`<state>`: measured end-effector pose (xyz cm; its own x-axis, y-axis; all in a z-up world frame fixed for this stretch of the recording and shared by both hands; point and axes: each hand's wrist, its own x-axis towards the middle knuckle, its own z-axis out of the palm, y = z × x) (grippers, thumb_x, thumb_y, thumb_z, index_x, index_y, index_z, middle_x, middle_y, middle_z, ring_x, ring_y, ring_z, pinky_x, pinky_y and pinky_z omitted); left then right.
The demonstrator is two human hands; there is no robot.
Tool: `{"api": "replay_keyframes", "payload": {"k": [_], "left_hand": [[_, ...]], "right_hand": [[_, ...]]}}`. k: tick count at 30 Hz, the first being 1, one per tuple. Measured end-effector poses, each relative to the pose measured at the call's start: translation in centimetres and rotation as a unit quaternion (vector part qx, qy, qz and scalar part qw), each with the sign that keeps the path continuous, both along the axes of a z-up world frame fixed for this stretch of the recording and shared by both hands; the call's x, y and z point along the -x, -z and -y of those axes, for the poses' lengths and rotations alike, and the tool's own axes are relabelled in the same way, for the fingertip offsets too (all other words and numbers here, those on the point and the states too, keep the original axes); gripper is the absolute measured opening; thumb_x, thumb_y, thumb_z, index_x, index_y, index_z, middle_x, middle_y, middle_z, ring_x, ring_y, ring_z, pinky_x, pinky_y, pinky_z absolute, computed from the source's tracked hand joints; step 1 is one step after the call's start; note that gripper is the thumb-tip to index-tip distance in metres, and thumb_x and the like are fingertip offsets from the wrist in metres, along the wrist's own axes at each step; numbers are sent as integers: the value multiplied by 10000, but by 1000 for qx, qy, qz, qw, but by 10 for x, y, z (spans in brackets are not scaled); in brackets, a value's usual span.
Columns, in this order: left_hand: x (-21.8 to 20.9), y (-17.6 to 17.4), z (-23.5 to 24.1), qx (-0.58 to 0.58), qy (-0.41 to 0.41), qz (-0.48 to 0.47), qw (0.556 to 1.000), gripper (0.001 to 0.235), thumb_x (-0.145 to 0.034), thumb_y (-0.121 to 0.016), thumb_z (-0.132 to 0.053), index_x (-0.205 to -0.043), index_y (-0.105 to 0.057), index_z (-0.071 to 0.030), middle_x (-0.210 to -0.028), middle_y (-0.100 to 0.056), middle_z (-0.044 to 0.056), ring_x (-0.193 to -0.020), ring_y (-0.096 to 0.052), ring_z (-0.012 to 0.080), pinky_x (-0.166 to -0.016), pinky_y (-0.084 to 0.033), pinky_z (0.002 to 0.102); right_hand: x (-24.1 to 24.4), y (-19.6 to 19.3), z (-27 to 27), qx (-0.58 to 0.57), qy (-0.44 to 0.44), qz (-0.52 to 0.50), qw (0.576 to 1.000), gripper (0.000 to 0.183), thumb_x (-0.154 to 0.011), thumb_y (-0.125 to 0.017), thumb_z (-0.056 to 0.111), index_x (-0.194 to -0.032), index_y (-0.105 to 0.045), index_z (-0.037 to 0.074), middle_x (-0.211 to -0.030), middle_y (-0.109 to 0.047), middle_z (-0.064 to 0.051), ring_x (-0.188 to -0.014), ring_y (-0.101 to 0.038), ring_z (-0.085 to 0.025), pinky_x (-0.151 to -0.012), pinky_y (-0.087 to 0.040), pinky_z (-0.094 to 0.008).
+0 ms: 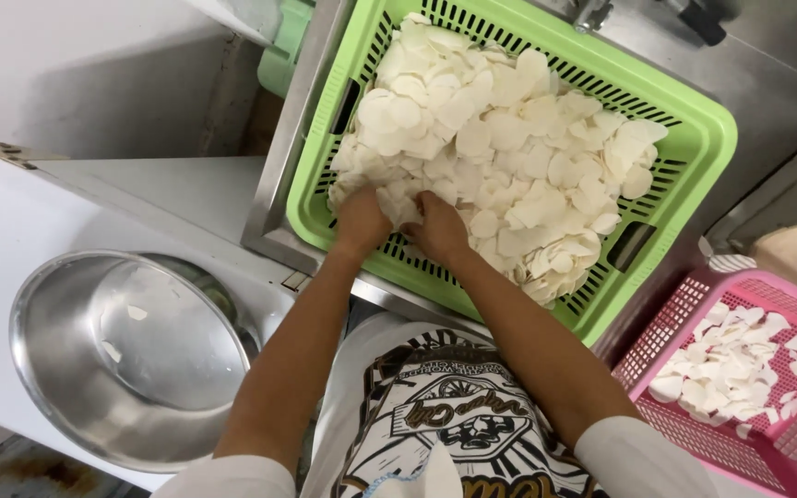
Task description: The person sorts white, thinly sliced food items in a green basket, separating them by hand. They then use a metal basket to lift and lower the slices in a deep fryer. The person returns to the sink area to continue sorting the slices.
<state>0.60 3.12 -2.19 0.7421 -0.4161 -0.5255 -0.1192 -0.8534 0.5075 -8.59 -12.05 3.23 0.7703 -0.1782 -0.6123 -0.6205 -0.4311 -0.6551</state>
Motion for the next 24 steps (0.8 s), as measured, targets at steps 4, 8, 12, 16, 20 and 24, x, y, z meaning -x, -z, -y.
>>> {"api": "replay_keyframes", "payload": {"k": [4, 8, 12, 16, 20, 24], "left_hand": [[5, -12, -3, 9, -5, -47, 999, 315, -891, -682, -208, -1106, -601, 8, -956, -647, 208, -976, -693, 366, -796, -606, 511], [-5, 31, -15, 17, -37, -131, 991, 589, -875, -732, -385, -1298, -600, 3, -1193, -674, 233, -1182, -653, 400, -894, -601, 516], [-11, -48, -4, 40, -79, -193, 977, 539, -869, -741, -342, -1341, -634, -102, -1266, -663, 154, -1226, -638, 315, -912, -608, 450], [-13, -107, 18, 205, -167, -329, 907, 557, -821, -850, -237, -1299, -630, -51, -1312, -591, 224, -1247, -573, 354, -933, -591, 449], [1, -96, 49, 307, -206, -401, 838, 395, -813, -872, -117, -1151, -683, -36, -1095, -694, 137, -984, -679, 267, -793, -643, 395], [6, -106, 69, 320, -259, -417, 810, 439, -763, -910, -110, -1137, -705, -4, -1061, -714, 142, -932, -710, 264, -754, -665, 426]], "right_hand": [[-3, 32, -14, -52, 33, -16, 998, 587, -902, -760, 334, -1349, -586, -5, -1210, -646, -197, -1213, -616, -376, -1007, -523, -494], [-7, 35, -21, -113, 76, -31, 990, 692, -904, -784, 356, -1455, -505, 43, -1289, -607, -200, -1289, -572, -356, -1072, -482, -492], [-2, -1, 2, -227, 146, -9, 963, 529, -923, -797, 267, -1374, -611, 62, -1209, -663, -157, -1127, -637, -270, -906, -555, -411], [21, -79, 42, -317, 206, 4, 926, 333, -955, -727, 194, -1229, -667, 15, -894, -581, -24, -709, -527, -112, -512, -465, -214], [52, -46, 67, -255, 300, 55, 917, 183, -1015, -682, 177, -1089, -712, 13, -704, -466, 2, -572, -452, -90, -490, -392, -211], [75, -15, 84, -299, 392, 70, 867, 173, -1042, -670, 252, -1070, -703, 84, -777, -486, 18, -680, -546, -109, -547, -484, -222]]}}
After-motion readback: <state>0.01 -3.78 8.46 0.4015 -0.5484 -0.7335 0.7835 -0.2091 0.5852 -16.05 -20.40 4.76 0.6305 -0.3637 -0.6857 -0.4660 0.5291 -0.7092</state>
